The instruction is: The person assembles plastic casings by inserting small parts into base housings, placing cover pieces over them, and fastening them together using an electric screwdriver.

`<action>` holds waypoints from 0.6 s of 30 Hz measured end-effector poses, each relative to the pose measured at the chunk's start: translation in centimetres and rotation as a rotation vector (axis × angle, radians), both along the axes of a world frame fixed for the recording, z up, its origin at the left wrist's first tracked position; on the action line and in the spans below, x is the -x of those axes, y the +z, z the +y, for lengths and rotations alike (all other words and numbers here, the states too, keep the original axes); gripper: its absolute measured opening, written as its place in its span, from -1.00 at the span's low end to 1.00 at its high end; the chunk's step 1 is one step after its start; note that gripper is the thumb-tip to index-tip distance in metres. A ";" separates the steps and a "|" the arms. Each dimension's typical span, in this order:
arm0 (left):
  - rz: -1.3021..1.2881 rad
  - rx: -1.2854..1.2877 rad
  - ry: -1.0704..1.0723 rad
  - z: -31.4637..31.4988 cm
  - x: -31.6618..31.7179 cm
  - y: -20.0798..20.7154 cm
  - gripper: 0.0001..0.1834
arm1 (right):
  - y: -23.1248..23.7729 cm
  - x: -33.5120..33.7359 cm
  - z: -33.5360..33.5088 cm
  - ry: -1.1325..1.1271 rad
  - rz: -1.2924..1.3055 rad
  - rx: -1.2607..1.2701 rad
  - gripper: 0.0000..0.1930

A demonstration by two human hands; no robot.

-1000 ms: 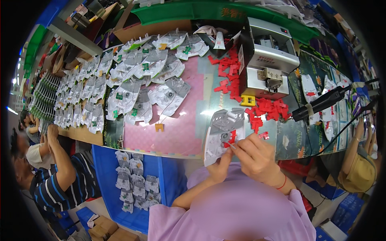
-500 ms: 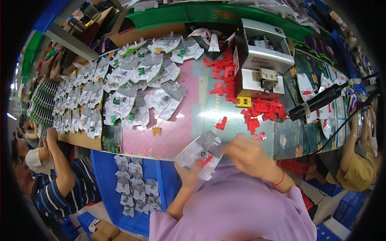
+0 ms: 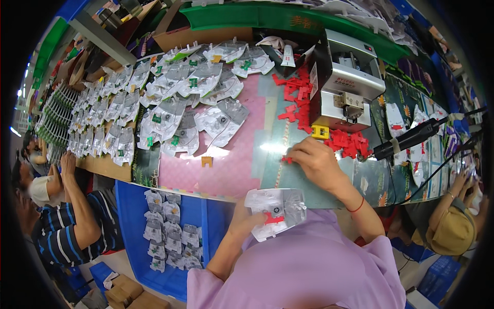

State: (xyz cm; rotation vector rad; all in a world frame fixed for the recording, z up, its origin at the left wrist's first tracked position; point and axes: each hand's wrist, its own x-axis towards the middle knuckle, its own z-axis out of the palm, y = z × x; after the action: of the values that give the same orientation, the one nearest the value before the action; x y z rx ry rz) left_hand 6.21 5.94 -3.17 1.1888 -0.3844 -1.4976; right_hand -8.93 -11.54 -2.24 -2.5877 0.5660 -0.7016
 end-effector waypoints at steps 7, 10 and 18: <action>0.068 -0.011 -0.285 -2.5 -0.6 1.3 -0.52 | 5.9 0.2 0.5 0.075 -0.189 -0.660 -0.89; 0.128 0.027 -0.367 -4.2 -0.2 2.7 -0.54 | 6.5 0.9 0.8 0.133 -0.172 -0.743 -0.92; 0.175 0.069 -0.558 -5.7 1.0 3.3 -0.60 | 6.5 1.0 1.1 0.358 -0.060 -0.579 -0.88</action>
State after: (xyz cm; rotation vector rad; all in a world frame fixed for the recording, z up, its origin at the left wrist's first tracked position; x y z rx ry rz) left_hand 5.24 0.28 0.16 0.9237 -0.6802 -2.0315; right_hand -9.90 -10.48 4.23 -2.0396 0.2264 -0.4134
